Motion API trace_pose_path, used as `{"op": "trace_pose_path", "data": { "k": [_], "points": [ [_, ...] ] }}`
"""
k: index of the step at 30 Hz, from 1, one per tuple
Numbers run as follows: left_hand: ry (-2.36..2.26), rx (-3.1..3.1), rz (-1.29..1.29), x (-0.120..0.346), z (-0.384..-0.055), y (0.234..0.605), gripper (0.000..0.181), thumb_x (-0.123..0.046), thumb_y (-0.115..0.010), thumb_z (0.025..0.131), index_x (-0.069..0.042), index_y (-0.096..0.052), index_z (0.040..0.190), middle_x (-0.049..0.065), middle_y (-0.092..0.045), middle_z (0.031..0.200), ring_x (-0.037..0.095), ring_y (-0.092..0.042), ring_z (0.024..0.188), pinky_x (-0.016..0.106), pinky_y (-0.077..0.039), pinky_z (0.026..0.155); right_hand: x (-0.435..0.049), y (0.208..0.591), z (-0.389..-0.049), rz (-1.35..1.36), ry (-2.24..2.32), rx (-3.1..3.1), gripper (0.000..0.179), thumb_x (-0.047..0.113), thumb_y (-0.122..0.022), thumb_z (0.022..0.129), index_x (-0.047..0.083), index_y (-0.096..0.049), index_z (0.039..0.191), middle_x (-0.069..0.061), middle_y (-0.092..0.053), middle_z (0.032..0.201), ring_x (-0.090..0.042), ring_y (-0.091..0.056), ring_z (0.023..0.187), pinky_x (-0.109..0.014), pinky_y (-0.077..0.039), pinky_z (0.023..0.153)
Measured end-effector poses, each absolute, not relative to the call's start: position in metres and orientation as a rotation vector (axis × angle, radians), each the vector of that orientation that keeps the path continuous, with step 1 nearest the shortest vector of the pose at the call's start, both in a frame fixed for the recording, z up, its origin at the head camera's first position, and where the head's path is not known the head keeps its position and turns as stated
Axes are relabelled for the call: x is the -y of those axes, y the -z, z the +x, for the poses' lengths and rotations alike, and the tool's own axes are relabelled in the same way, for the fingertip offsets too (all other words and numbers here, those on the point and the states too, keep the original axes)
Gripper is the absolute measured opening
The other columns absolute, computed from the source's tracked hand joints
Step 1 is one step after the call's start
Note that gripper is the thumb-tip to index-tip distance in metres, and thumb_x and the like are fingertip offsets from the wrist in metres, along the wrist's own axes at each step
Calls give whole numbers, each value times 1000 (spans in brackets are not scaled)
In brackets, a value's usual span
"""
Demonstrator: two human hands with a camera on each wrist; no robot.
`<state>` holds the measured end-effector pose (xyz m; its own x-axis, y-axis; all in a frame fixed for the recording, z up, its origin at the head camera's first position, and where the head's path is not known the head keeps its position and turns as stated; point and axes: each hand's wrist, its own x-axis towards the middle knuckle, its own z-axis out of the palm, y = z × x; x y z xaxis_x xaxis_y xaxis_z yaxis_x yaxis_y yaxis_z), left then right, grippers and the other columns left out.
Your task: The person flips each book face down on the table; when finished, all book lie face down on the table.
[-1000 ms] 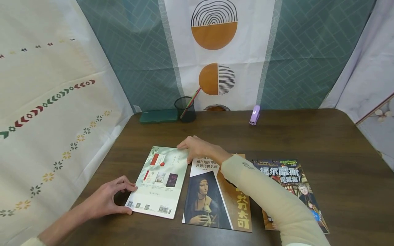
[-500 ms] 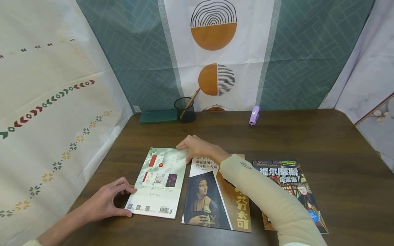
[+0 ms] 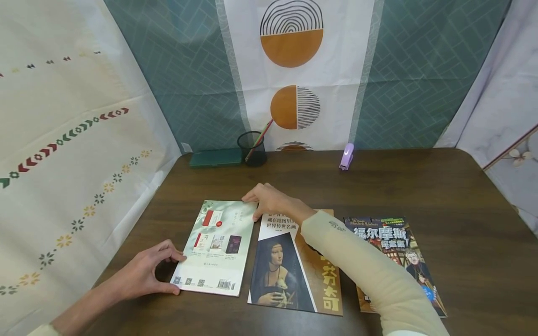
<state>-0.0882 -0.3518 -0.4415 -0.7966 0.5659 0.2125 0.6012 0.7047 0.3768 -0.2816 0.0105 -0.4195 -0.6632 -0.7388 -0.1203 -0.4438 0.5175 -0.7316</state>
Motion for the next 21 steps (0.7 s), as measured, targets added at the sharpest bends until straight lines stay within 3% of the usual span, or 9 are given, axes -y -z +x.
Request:
{"op": "trace_pose_path", "data": {
  "k": [12, 17, 21],
  "points": [
    [690, 2823, -983, 351, -92, 442, 61, -58, -94, 71, -24, -71, 117, -16, -60, 117, 4, -63, 103, 23, -53, 88, -20, 417, -278, -1025, 865, -2381, 75, 9, -88, 86, 7, -56, 154, -6, -58, 154, -25, -54, 143, -41, -47, 113],
    [706, 2888, -866, 359, -95, 439, 62, -53, -91, 80, -25, -69, 131, -16, -64, 127, 7, -63, 109, 30, -55, 93, -39, 410, -278, -1055, 772, -2419, 80, 14, -85, 92, 8, -45, 161, -9, -46, 164, -31, -40, 152, -47, -42, 117],
    [672, 2898, -741, 370, -103, 434, 61, -43, -88, 89, -19, -65, 140, -12, -66, 132, 13, -66, 113, 36, -56, 94, -63, 404, -278, -1059, 819, -2441, 79, 17, -85, 93, 2, -45, 160, -13, -46, 163, -34, -41, 151, -51, -42, 117]
  ]
}}
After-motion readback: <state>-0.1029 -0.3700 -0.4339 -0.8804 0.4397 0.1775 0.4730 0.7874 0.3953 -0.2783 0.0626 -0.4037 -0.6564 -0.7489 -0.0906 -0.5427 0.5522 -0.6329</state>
